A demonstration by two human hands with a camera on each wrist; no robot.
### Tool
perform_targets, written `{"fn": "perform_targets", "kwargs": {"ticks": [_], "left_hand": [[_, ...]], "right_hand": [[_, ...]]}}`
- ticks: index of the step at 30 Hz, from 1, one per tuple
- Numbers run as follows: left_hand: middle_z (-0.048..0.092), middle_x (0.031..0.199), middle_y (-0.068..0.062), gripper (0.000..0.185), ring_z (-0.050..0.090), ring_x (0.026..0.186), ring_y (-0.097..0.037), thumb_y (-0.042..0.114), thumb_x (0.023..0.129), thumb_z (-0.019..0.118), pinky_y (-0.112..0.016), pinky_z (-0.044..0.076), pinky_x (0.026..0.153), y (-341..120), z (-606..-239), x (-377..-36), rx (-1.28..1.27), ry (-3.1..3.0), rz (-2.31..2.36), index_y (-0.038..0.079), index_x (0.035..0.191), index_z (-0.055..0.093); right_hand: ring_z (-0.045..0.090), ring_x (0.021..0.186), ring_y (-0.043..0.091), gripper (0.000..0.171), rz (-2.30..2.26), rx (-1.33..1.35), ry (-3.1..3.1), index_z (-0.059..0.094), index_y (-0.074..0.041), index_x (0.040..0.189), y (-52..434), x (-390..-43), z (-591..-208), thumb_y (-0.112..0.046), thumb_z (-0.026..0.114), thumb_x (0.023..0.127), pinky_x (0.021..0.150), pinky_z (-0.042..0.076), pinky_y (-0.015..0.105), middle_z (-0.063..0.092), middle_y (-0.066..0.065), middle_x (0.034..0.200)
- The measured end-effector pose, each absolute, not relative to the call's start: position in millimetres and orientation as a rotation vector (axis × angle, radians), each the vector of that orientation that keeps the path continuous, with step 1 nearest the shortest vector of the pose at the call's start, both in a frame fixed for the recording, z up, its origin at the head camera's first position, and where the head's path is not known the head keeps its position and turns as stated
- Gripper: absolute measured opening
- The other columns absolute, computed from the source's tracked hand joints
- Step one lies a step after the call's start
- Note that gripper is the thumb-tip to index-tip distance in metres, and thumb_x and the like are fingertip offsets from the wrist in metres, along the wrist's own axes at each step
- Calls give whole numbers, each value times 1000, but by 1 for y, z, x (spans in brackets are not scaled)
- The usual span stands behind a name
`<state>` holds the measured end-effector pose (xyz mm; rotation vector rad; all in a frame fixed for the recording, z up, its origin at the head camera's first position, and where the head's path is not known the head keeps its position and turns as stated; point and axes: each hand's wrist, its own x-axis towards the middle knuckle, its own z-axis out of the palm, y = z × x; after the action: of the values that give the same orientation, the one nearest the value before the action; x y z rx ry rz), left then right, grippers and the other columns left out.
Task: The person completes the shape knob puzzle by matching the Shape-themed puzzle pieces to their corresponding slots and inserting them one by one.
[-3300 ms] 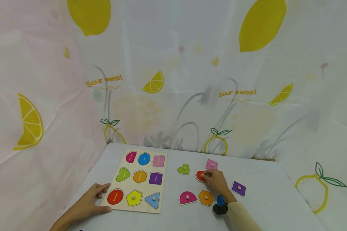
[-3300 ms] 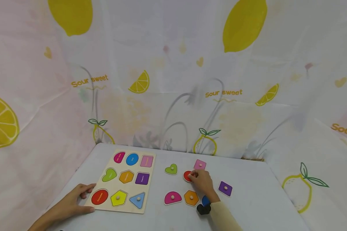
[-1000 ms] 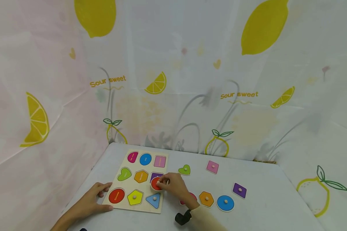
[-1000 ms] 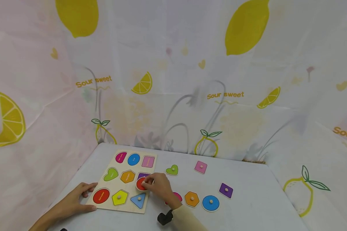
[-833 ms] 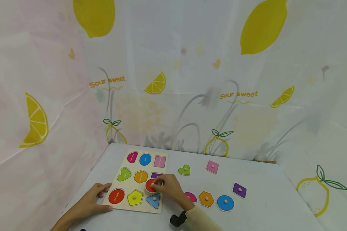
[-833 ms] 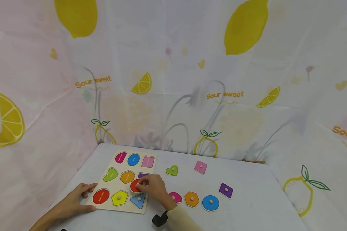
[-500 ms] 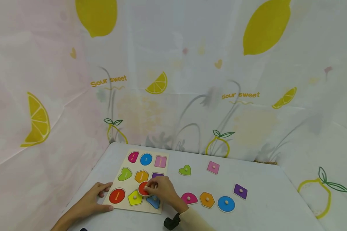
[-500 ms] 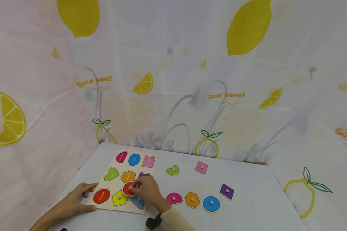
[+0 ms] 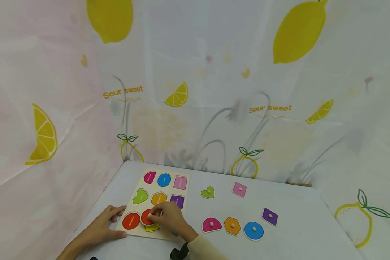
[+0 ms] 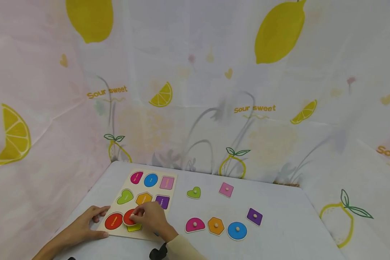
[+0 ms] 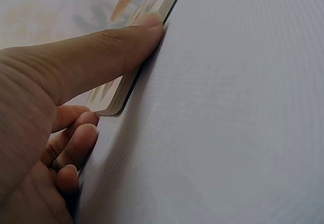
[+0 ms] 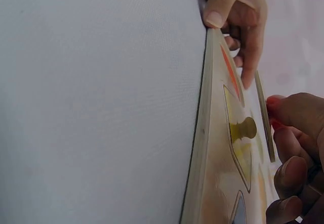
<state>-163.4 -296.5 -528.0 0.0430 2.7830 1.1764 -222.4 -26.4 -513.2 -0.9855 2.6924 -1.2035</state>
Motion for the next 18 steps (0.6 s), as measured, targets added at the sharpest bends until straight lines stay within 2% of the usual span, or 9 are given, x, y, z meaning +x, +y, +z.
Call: {"fn": "perform_targets", "kwargs": {"ticks": [12,18], "left_hand": [[46,106,-4,97,43,97,-19,37,67,97,-29,39,79,-298,-526,-161,122,2803,1194,3,147,53],[46,106,-4,97,43,97,-19,38,67,96,-29,37,79,-298,-528,-161,145,2823,1187,2,147,53]], "right_hand": [[44,60,-2,13,-1112,-939,2716,79,-16,86,-54,-211,-508,-27,82,91,53,39,15,50,-15,60],[44,61,-2,14,-988,-938,2763,81,-20,90,-69,-211,-507,-34,80,92,56,38,14,50,-15,60]]}}
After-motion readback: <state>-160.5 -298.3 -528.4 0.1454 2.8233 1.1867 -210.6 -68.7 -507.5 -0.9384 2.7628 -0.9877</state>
